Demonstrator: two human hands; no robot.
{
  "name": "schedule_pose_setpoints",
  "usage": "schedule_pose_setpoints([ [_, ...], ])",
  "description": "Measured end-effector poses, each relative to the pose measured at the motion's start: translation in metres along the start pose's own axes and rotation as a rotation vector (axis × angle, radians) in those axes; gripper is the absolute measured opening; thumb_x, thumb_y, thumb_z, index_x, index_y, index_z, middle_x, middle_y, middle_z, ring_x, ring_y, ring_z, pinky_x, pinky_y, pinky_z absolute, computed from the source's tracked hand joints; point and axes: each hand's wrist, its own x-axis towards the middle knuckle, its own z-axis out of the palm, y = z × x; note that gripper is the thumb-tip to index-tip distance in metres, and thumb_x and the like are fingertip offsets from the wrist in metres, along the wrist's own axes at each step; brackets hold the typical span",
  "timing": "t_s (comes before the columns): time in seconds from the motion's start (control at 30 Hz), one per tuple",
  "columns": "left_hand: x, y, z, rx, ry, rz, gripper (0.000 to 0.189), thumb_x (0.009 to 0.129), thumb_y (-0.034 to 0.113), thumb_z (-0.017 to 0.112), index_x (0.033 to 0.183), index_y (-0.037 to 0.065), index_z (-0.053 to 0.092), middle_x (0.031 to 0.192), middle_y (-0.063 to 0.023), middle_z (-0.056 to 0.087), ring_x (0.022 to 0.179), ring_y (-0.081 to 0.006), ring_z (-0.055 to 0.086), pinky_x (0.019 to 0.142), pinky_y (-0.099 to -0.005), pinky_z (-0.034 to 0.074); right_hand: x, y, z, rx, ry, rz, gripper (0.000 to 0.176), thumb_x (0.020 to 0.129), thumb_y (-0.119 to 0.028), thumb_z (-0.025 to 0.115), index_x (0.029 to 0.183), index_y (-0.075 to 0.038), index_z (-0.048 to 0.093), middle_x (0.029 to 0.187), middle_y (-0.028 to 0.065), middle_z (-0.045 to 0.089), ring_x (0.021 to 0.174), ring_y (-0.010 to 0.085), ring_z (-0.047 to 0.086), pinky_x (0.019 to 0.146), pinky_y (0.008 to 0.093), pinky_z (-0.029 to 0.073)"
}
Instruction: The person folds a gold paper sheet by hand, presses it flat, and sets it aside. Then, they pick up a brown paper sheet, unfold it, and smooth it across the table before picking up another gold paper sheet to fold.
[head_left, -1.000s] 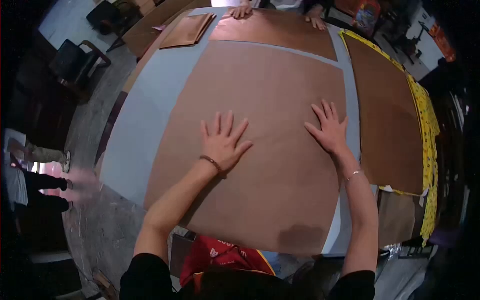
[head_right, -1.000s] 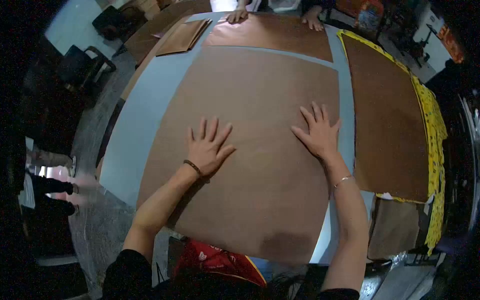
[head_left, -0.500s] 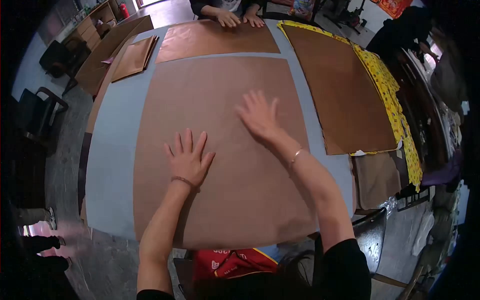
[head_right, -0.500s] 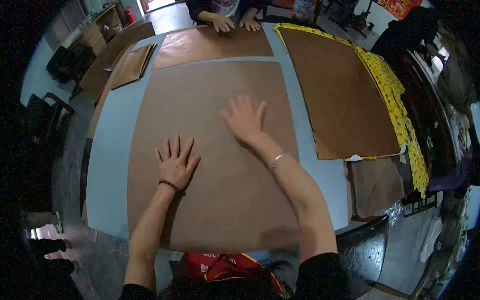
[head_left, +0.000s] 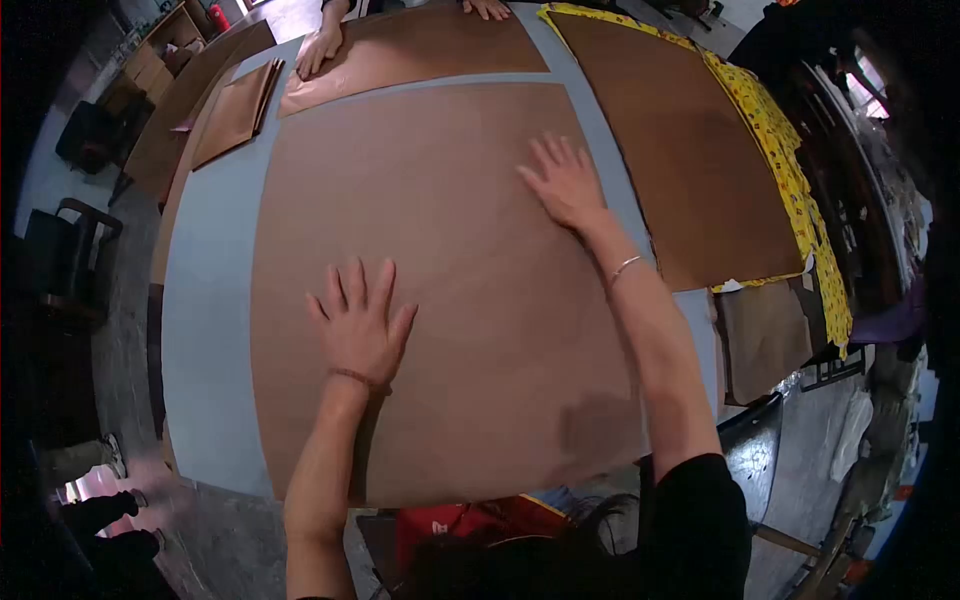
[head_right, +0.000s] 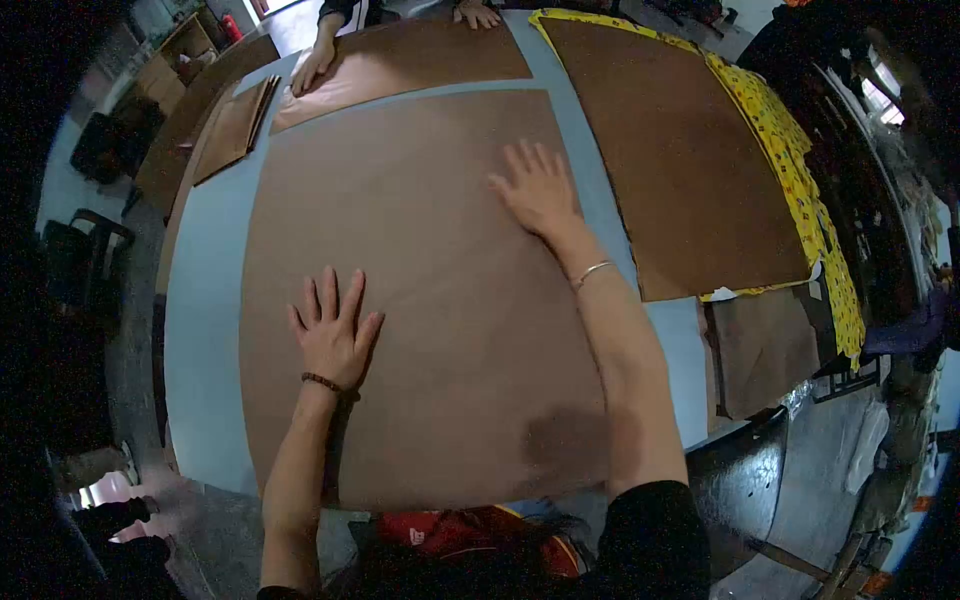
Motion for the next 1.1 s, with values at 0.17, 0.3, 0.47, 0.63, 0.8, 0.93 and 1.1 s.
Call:
schedule_pose_setpoints([
  [0.17, 0.001, 0.000, 0.002, 0.018, -0.041, -0.023, 0.058, 0.094, 0.053, 0.040, 0.145, 0.026, 0.034, 0.153, -0.0127, 0.023, 0.140, -0.0402, 0.017, 0.108, -0.0638, 0.010, -0.087, 0.017, -0.046, -0.097, 0.013, -0.021, 0.064, 0.096, -0.049, 0.038, 0.143, -0.005, 0.033, 0.151, 0.0135, 0.029, 0.140, 0.0309, 0.023, 0.115, 0.0467, 0.016],
  [0.3, -0.001, -0.004, 0.013, 0.052, 0.033, -0.005, 0.059, 0.093, 0.056, 0.039, 0.145, 0.028, 0.034, 0.152, -0.0116, 0.026, 0.140, -0.0395, 0.018, 0.107, -0.0647, 0.012, -0.204, -0.084, -0.083, 0.145, -0.213, -0.348, 0.061, 0.094, -0.049, 0.043, 0.142, -0.013, 0.037, 0.150, 0.0116, 0.030, 0.139, 0.0301, 0.025, 0.113, 0.0561, 0.013],
  [0.47, 0.002, -0.004, 0.013, 0.074, -0.021, -0.033, 0.061, 0.093, 0.060, 0.033, 0.146, 0.030, 0.031, 0.154, -0.0092, 0.022, 0.141, -0.0385, 0.015, 0.108, -0.0643, 0.011, -0.265, -0.085, -0.099, 0.004, -0.279, -0.201, 0.061, 0.091, -0.052, 0.047, 0.143, -0.022, 0.038, 0.151, 0.0087, 0.029, 0.141, 0.0318, 0.022, 0.110, 0.0633, 0.009],
  [0.63, 0.005, -0.004, 0.017, 0.077, -0.061, -0.057, 0.064, 0.093, 0.064, 0.027, 0.147, 0.032, 0.026, 0.156, -0.0069, 0.018, 0.143, -0.0360, 0.012, 0.110, -0.0633, 0.008, -0.311, -0.040, -0.103, 0.048, -0.252, 0.026, 0.065, 0.094, -0.047, 0.046, 0.146, -0.011, 0.032, 0.154, 0.0125, 0.021, 0.142, 0.0332, 0.019, 0.112, 0.0580, 0.007],
  [0.8, 0.008, -0.005, 0.018, 0.030, -0.056, -0.063, 0.062, 0.093, 0.064, 0.028, 0.148, 0.034, 0.025, 0.156, -0.0063, 0.016, 0.143, -0.0348, 0.010, 0.110, -0.0641, 0.006, -0.303, -0.066, -0.099, -0.022, -0.139, 0.109, 0.063, 0.095, -0.047, 0.042, 0.146, -0.011, 0.031, 0.154, 0.0109, 0.022, 0.142, 0.0318, 0.018, 0.112, 0.0582, 0.001],
  [0.93, 0.012, -0.007, 0.024, 0.011, -0.063, -0.078, 0.063, 0.091, 0.064, 0.029, 0.147, 0.035, 0.026, 0.156, -0.0067, 0.016, 0.144, -0.0351, 0.009, 0.110, -0.0645, 0.004, -0.269, -0.110, -0.093, -0.019, -0.112, -0.257, 0.063, 0.091, -0.060, 0.041, 0.144, -0.026, 0.036, 0.154, 0.0055, 0.023, 0.143, 0.0324, 0.016, 0.106, 0.0698, -0.001],
  [1.1, 0.011, -0.004, 0.021, -0.070, -0.048, -0.074, 0.062, 0.091, 0.063, 0.031, 0.146, 0.035, 0.027, 0.157, -0.0074, 0.014, 0.144, -0.0362, 0.007, 0.109, -0.0662, 0.001, -0.265, -0.114, -0.089, 0.013, -0.251, -0.264, 0.073, 0.083, -0.069, 0.046, 0.143, -0.028, 0.039, 0.155, 0.0043, 0.021, 0.142, 0.0374, 0.014, 0.100, 0.0767, 0.002],
])
